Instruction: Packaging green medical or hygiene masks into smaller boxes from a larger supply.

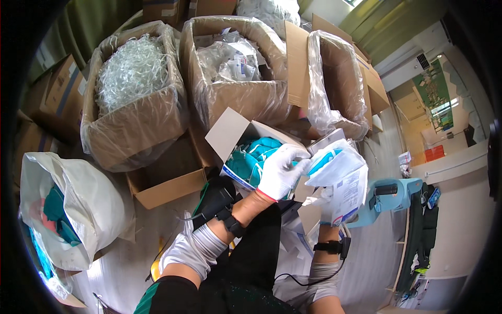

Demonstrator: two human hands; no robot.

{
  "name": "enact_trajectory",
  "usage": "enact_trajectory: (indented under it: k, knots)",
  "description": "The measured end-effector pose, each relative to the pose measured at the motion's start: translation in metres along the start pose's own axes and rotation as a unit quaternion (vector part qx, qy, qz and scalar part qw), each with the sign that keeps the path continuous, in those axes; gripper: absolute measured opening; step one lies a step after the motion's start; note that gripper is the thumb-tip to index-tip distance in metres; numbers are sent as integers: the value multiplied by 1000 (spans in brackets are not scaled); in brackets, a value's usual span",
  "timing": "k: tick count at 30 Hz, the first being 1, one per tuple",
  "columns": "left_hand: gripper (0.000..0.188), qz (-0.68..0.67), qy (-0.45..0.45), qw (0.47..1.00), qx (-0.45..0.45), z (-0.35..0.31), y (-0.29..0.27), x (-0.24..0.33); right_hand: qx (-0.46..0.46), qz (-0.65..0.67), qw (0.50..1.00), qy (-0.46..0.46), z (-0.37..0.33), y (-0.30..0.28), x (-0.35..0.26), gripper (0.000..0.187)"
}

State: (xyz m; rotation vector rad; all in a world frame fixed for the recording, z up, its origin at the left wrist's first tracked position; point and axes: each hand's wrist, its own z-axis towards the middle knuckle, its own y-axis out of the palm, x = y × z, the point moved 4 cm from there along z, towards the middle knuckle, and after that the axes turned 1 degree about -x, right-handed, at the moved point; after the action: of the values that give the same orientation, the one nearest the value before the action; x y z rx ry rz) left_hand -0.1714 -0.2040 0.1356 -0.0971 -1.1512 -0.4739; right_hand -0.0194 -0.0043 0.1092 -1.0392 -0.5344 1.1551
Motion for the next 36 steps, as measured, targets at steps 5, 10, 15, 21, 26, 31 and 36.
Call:
enact_trajectory:
  k: [5, 10, 15, 21, 26, 31, 36]
  knots:
    - [19, 36, 59, 998, -7, 1, 4, 6, 83, 183, 977, 71, -8, 11, 8, 56]
    - [27, 172, 138, 975, -14, 3, -3, 10, 121, 150, 980, 47, -10, 22, 23, 39]
    - [24, 132, 78, 988, -18, -1, -1, -6, 109, 202, 972, 47, -18, 40, 38, 25]
    - [24, 96, -22, 990, -97, -9, -1, -43, 42, 607, 739, 290, -6, 42, 5, 14]
    - [16, 102, -68, 991, 51, -1, -25, -55, 146, 549, 778, 268, 7, 39, 38, 17]
    - [33, 297, -271, 907, -126, -11, -53, -123, 120, 634, 657, 391, 48, 61, 62, 10]
    - [50, 403, -114, 906, -56, -43, -55, -108, -4, 633, 724, 273, 106, 123, 42, 8]
